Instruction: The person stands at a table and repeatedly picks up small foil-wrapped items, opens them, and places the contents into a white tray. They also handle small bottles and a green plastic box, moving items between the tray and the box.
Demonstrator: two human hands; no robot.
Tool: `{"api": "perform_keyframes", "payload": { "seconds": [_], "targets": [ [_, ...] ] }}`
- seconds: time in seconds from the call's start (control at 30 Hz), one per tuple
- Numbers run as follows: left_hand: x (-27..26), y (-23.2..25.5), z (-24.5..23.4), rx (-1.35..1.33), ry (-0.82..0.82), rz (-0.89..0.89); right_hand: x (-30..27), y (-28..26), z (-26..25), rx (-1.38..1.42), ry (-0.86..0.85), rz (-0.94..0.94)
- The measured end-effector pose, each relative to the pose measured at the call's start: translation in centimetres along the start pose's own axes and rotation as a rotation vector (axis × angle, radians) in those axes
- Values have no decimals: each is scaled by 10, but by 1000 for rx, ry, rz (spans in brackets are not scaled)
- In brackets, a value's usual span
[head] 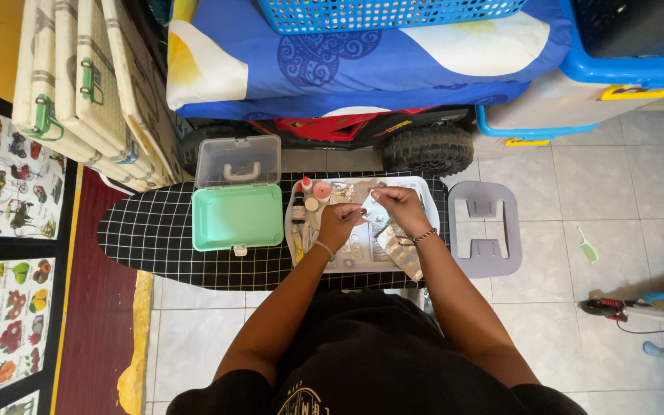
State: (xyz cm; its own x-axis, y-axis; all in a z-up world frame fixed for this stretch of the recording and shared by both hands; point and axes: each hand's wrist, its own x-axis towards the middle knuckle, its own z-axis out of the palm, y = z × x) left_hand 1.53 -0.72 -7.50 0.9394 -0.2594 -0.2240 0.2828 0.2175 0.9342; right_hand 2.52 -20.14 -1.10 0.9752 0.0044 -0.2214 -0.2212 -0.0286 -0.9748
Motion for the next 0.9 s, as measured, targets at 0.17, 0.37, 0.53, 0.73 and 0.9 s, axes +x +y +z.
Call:
{"api": "perform_keyframes", "payload": {
  "seconds": [0.17,0.37,0.53,0.73,0.9],
  "targets": [
    [1,-2,-3,-15,-26,-36,11,25,-5,56,30,84],
    [-8,-8,-22,141,-36,-129,12,46,-13,-151,-88,138],
    [-11,-37,-40,66,-45,-305,0,72,-3,-261,-147,201],
    [-7,-47,-51,103,23,-336,4,69,0,-285,-198,322],
    [-8,-20,-37,394,346,-159,11,94,5,-237,-235,299]
  ]
}}
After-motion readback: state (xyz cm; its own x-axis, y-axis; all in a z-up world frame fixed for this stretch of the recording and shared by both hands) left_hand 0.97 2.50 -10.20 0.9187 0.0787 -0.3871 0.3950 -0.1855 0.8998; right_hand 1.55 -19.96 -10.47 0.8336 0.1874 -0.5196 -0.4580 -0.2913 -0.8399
